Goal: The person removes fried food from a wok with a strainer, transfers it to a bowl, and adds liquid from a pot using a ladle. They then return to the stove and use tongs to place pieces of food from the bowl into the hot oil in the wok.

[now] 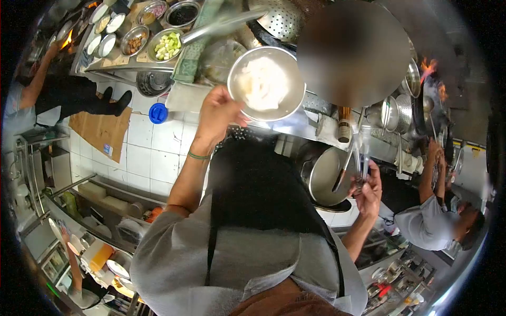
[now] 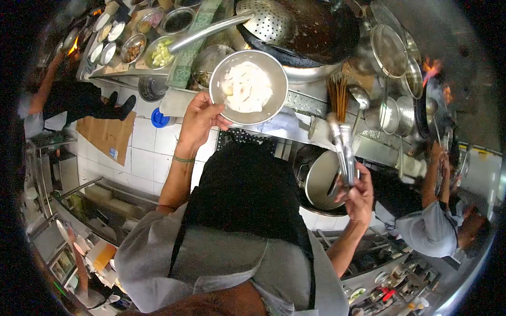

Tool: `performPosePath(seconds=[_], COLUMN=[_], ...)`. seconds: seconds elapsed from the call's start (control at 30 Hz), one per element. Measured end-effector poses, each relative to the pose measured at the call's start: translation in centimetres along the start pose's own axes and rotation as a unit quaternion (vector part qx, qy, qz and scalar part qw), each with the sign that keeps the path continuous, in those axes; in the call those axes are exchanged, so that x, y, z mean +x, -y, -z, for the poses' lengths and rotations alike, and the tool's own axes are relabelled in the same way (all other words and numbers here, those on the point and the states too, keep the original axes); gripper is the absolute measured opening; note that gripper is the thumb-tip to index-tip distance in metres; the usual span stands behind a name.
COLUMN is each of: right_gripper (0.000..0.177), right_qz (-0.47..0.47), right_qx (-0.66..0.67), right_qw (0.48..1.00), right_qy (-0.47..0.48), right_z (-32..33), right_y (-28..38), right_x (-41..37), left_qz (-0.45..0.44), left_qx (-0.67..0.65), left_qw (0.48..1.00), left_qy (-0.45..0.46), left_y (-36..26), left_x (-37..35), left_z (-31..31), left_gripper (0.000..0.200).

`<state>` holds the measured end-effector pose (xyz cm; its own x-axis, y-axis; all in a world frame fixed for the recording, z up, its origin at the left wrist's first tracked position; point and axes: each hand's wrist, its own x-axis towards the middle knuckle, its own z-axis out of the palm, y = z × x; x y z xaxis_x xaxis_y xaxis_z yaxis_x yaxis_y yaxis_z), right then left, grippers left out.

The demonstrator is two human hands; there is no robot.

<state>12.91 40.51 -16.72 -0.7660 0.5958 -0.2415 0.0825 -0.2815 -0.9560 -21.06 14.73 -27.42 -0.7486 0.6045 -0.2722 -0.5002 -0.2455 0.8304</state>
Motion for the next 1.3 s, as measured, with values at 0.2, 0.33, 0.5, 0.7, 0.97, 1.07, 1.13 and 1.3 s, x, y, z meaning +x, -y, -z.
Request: performPosePath(seconds=[0.2,0.33,0.5,0.7,0.97,1.07,1.13,1.3], right_gripper=[0.056,0.043,0.033,0.029,0.024,0.024,0.027,0.030], right_qz=[-0.015,0.060,0.271,0.308,0.353,0.339,0.383,0.377], right_qx=[-0.087,-0.329,-0.570,-0.698,-0.704,-0.678,-0.689,-0.704], right_qw=[0.989,0.941,0.774,0.645,0.616,0.652,0.613,0.584], right_qy=[0.122,0.051,0.057,0.037,0.013,0.032,0.060,0.143], right_z=[-5.6,-8.6,-14.2,-20.0,-19.3,-18.6,-17.9,-17.4], right_y=[0.0,1.5,3.4,4.1,7.9,9.3,8.6,6.3], right_x=[2.9,5.6,7.8,8.7,10.4,11.1,12.1,15.3], left_qz=[0.002,-0.023,-0.056,-0.065,-0.077,-0.074,-0.075,-0.079], left_qx=[-0.019,-0.011,-0.012,-0.026,-0.041,-0.042,-0.027,0.037], left_qw=[1.000,1.000,0.998,0.997,0.996,0.994,0.994,0.996], left_qy=[0.010,0.006,0.002,0.016,-0.037,-0.062,-0.069,-0.010], left_y=[-1.2,-1.8,-3.2,-3.8,-3.0,-2.4,-2.2,-2.6], left_x=[-0.5,-1.3,-2.1,-2.0,-1.4,-1.0,-1.1,-1.5], left_z=[-0.2,0.4,0.3,1.3,2.9,2.9,2.4,-1.0], left_gripper=[0.012,0.013,0.015,0.017,0.016,0.014,0.013,0.009])
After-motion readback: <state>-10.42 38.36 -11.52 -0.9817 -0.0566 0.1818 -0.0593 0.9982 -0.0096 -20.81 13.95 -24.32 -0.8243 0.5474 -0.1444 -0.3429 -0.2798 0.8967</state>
